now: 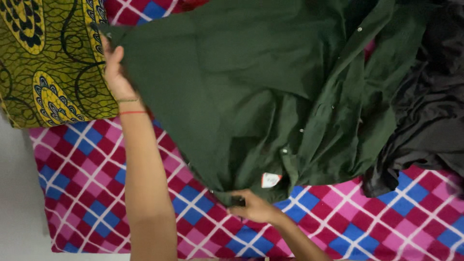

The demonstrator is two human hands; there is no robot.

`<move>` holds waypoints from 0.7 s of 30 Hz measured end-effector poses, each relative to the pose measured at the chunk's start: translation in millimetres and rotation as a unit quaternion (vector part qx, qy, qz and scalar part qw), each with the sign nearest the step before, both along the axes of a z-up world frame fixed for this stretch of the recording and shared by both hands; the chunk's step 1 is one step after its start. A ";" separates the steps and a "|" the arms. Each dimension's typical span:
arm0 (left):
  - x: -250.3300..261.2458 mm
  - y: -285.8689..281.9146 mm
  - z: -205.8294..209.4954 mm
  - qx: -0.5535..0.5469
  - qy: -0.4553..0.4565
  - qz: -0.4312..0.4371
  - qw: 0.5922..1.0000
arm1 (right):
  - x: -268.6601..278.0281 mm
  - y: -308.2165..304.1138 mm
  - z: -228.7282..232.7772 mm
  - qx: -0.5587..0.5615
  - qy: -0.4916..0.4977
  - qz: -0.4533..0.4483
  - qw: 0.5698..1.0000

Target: The person folds a black top, a pair of cream shorts, and a green shirt, placing the folded items onto a red chair.

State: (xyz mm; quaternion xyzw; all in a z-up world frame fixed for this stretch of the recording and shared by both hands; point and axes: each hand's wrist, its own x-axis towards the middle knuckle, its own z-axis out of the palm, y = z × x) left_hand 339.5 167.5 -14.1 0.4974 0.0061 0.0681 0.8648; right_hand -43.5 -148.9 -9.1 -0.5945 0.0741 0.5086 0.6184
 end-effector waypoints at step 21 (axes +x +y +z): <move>58.9 -234.3 -73.5 0.328 -0.044 -0.033 0.943 | -54.3 -53.5 -99.3 0.018 0.068 -0.361 0.930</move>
